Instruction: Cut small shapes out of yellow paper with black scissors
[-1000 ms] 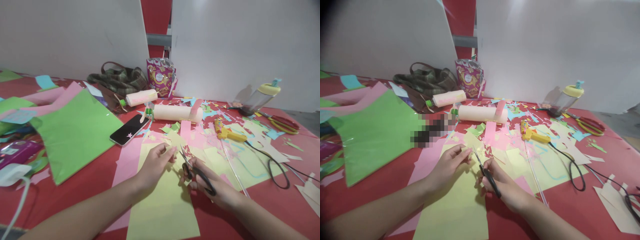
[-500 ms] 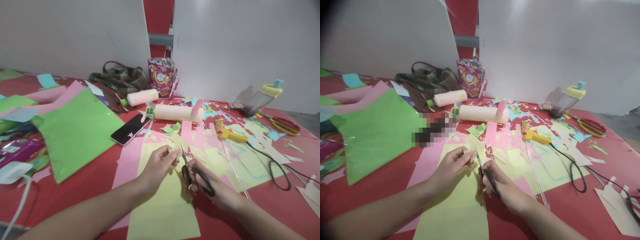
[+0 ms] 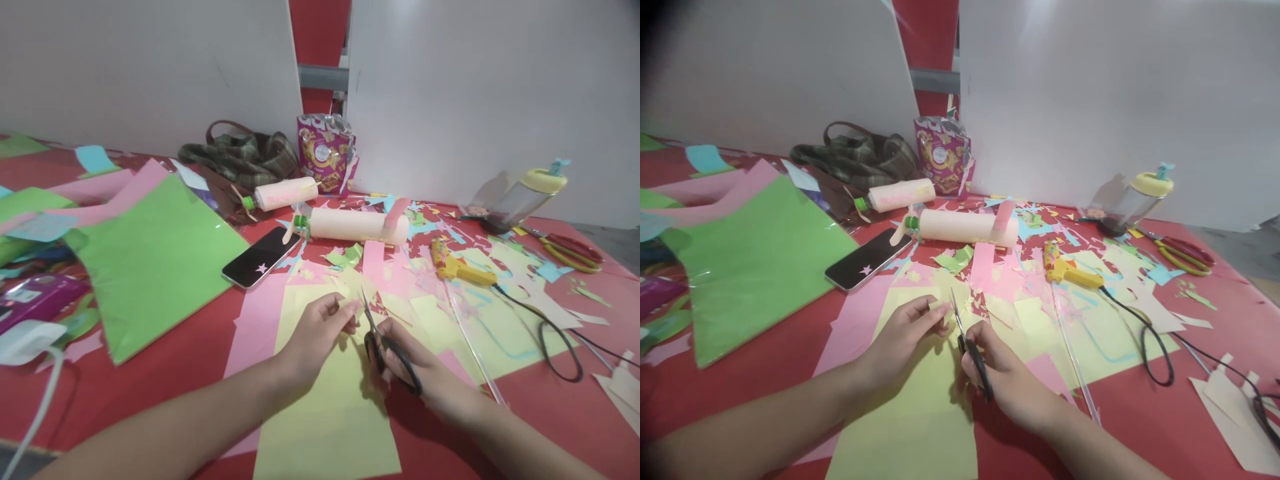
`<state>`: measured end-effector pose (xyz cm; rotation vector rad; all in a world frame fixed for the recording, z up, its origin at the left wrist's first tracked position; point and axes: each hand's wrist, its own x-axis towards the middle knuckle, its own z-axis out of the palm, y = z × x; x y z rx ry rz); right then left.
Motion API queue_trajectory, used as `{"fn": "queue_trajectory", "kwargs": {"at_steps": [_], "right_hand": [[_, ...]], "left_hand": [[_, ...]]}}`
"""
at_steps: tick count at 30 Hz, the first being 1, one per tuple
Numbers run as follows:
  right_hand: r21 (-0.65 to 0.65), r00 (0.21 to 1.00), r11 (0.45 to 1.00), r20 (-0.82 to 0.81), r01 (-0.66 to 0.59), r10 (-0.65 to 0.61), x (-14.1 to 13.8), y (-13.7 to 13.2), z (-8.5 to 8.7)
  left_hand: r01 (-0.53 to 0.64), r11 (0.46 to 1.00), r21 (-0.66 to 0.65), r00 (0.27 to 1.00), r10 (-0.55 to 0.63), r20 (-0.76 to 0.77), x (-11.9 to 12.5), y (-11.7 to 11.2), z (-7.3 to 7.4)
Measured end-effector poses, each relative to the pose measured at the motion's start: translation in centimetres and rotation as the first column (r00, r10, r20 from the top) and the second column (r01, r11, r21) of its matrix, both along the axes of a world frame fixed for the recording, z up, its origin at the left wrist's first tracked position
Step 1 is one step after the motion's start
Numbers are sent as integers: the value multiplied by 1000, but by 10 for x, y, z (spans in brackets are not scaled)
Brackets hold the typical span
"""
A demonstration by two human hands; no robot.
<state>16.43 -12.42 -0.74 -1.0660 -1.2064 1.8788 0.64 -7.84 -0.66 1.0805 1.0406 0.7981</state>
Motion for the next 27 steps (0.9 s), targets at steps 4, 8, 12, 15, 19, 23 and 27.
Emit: {"fn": "queue_trajectory", "kwargs": {"at_steps": [4, 8, 12, 15, 19, 23, 27], "right_hand": [[-3, 1000, 1000, 11, 4, -4, -1, 1, -2], [7, 1000, 1000, 6, 0, -1, -2, -1, -4], [-9, 1000, 1000, -10, -5, 5, -4, -2, -2], [-2, 1000, 1000, -4, 12, -12, -5, -1, 0], [-5, 1000, 1000, -6, 22, -22, -6, 0, 2], [-5, 999, 999, 4, 38, -38, -7, 0, 1], [-1, 999, 1000, 26, 31, -30, -6, 0, 2]], "left_hand": [[-4, 1000, 20, 1000, 4, 11, -1, 1, -1], [2, 1000, 19, 1000, -2, 18, -1, 2, -2], [7, 1000, 20, 1000, -7, 3, -1, 3, 1], [7, 999, 40, 1000, -6, -17, -1, 4, 3], [22, 998, 58, 999, -20, -29, -3, 7, 6], [63, 995, 80, 998, -63, -2, -6, 9, 6], [90, 993, 77, 996, -92, 22, -7, 11, 8]]}}
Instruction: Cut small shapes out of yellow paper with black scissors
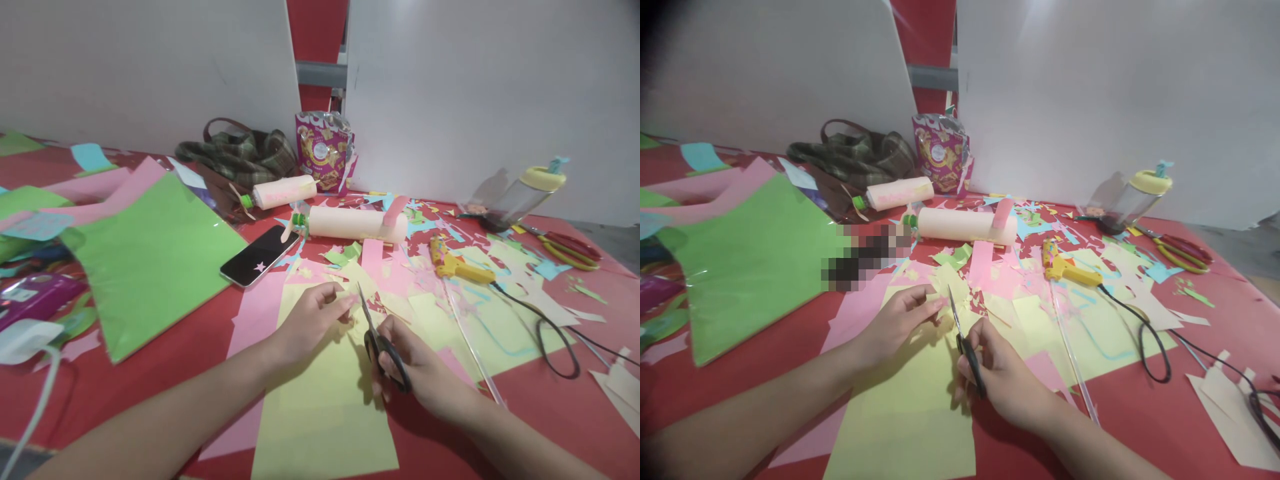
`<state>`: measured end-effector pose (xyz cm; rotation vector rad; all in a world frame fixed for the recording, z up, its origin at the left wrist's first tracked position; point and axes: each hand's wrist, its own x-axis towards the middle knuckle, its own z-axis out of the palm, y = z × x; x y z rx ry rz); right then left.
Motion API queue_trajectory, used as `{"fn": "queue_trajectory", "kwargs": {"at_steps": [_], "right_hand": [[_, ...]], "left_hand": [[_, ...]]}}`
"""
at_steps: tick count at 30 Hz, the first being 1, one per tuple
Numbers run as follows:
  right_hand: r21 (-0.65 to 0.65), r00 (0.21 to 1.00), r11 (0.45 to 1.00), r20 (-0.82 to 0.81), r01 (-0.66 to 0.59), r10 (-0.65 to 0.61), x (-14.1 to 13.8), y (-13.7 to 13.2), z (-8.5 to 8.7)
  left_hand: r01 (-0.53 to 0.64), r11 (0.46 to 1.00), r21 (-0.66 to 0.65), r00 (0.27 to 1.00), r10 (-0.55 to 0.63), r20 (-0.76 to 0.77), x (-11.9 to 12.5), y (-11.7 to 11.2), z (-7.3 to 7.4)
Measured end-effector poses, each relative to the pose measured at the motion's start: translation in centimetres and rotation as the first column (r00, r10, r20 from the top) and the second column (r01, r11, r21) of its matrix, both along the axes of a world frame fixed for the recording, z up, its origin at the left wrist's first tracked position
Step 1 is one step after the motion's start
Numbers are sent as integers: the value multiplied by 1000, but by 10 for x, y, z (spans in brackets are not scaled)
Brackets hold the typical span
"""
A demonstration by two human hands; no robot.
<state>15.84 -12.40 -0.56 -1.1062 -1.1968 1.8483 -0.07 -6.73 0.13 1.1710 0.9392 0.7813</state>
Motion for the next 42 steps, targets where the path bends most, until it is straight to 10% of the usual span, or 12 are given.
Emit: {"fn": "queue_trajectory", "kwargs": {"at_steps": [14, 42], "right_hand": [[-36, 999, 998, -33, -43, 42, -1, 2, -1], [-77, 996, 994, -52, -82, 78, 5, 1, -8]], "left_hand": [[179, 968, 175, 971, -145, -193, -14, 24, 3], [441, 893, 89, 877, -407, -256, -27, 36, 4]]}}
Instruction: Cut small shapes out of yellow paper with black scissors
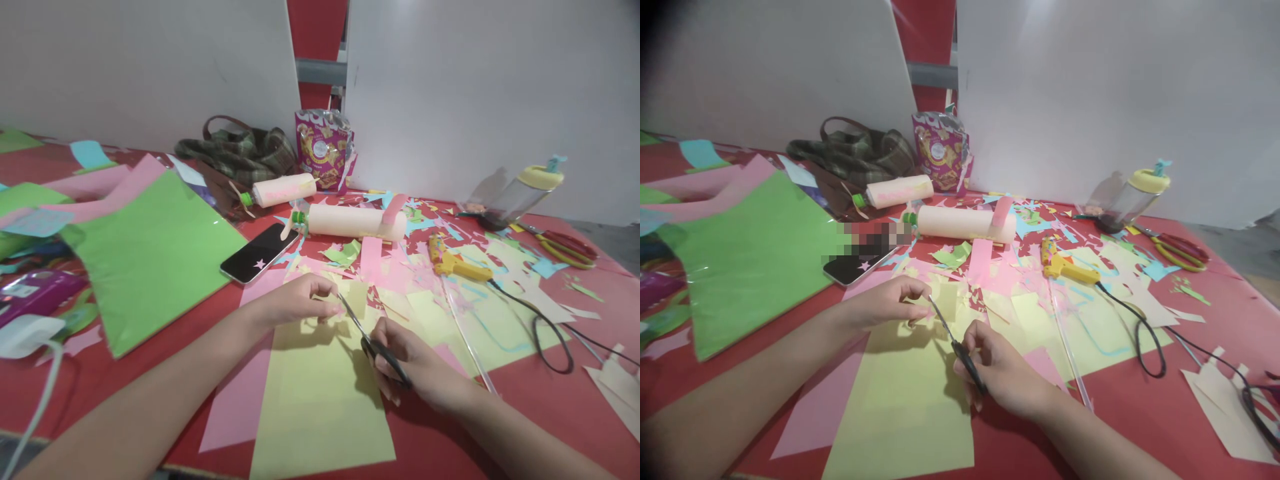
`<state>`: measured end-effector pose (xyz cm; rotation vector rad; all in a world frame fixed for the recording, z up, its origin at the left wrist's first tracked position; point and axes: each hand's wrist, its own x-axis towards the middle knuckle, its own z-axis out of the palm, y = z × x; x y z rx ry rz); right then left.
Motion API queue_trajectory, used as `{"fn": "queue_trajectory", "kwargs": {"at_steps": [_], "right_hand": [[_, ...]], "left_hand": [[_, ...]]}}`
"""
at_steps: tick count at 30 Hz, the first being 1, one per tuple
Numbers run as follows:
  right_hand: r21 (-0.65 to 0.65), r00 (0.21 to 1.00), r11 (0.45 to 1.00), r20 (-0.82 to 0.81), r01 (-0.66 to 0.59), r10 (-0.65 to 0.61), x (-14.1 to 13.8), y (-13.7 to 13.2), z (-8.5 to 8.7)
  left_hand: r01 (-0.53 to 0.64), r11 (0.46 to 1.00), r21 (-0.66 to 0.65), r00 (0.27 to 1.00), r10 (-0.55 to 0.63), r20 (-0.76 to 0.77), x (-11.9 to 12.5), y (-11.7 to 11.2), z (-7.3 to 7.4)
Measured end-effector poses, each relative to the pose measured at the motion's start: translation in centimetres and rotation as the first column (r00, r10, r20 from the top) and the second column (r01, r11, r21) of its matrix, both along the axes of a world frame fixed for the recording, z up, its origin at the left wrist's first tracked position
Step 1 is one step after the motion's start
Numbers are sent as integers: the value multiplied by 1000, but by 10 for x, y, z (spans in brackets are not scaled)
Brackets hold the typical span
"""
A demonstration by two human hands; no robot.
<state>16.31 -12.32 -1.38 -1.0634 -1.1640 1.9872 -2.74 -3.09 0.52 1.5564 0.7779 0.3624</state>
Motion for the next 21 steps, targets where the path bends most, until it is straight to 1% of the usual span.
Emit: {"fn": "queue_trajectory", "kwargs": {"at_steps": [7, 11, 13, 17, 21], "right_hand": [[-19, 1000, 1000, 13, -10, 10, 2, 0, -6], [-16, 1000, 1000, 28, -12, 12, 2, 1, -8], [-14, 999, 1000, 32, 20, -20, 1, 2, -7], [14, 989, 989, -11, 149, -149, 0, 5, -3], [66, 964, 966, -112, 251, -243, 1, 7, -1]], "left_hand": [[103, 994, -21, 993, -104, -56, -7, 6, 1], [133, 990, -37, 990, -134, -42, -9, 8, 1], [88, 995, -43, 996, -89, -26, -8, 8, 2], [-74, 997, -19, 997, 74, -16, -2, 5, 0], [-107, 994, 12, 993, 108, -39, 6, -3, -4]]}}
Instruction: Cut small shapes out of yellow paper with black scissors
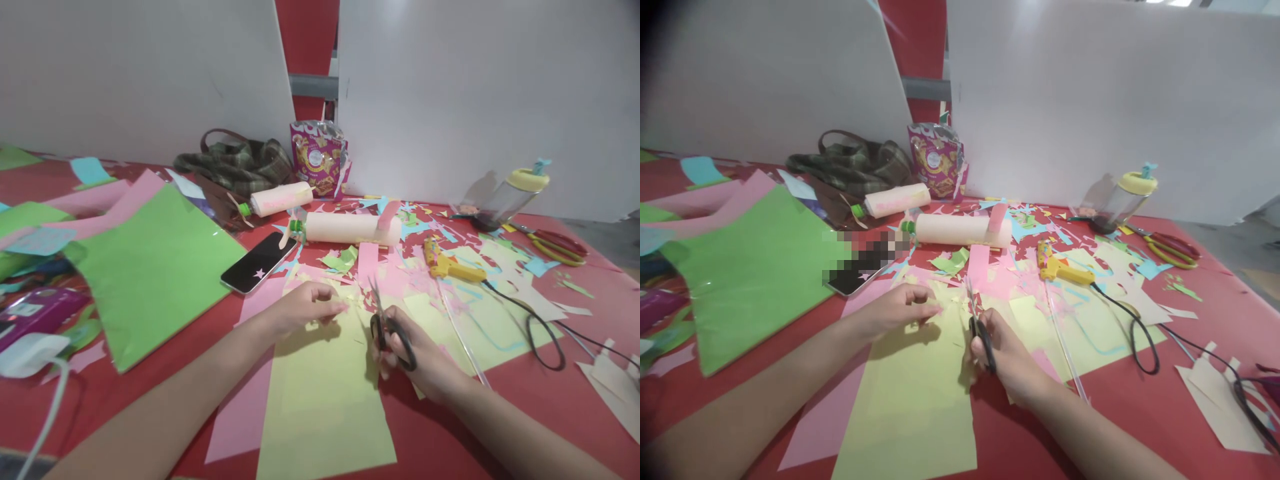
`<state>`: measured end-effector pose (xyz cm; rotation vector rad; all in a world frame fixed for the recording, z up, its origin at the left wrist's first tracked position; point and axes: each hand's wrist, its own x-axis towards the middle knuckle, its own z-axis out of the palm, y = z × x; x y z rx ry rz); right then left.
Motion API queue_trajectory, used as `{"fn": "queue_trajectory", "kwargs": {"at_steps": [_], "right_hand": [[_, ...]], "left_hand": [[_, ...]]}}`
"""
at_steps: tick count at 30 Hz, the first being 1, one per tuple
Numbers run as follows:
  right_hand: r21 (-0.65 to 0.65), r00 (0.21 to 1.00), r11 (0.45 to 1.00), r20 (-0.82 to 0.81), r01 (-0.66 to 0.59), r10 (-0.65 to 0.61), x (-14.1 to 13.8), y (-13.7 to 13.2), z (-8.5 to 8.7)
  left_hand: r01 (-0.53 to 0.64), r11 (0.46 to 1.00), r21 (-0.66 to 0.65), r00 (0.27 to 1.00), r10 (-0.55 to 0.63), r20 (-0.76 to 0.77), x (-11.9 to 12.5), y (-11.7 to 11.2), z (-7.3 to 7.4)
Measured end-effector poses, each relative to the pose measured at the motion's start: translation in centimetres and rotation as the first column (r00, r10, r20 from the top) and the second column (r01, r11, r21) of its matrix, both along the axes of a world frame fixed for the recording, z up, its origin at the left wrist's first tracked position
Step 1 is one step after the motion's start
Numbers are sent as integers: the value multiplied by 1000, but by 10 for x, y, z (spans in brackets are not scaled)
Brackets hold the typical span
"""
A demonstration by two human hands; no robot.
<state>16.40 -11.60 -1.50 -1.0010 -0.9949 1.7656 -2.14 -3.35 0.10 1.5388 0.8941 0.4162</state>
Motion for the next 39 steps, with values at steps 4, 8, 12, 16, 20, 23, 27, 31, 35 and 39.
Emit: {"fn": "queue_trajectory", "kwargs": {"at_steps": [4, 8, 12, 16, 20, 23, 27, 31, 35, 39], "right_hand": [[38, 995, 994, -21, 98, -98, 0, 2, 0], [54, 987, 987, 49, 149, -152, -2, 4, 2], [70, 993, 991, 44, 110, -113, -4, 2, 4], [95, 997, 994, 42, 54, -59, -4, 1, 2], [104, 998, 994, 56, 28, -34, -3, 1, 0], [101, 994, 992, 75, 69, -77, -3, 2, 0], [107, 979, 980, 97, 168, -179, -3, 3, 1], [120, 963, 962, 86, 243, -254, -3, 5, 0], [122, 957, 955, 75, 269, -279, -3, 6, -2], [135, 960, 958, 88, 252, -265, -4, 5, -2]], "left_hand": [[72, 997, 10, 996, -71, -60, 8, -15, -1], [134, 983, 127, 978, -111, -175, 15, -30, -3], [173, 963, 206, 965, -124, -231, 19, -37, -5], [182, 962, 205, 962, -131, -238, 20, -38, -7], [165, 968, 187, 972, -128, -196, 20, -39, -6], [106, 985, 135, 987, -88, -132, 20, -40, -4], [-56, 998, -24, 998, 56, 22, 23, -40, -2], [-154, 974, -167, 971, 181, 157, 27, -42, -3], [-80, 982, -171, 983, 106, 147, 28, -45, -4], [2, 998, 61, 1000, -3, 27, 28, -48, -6]]}}
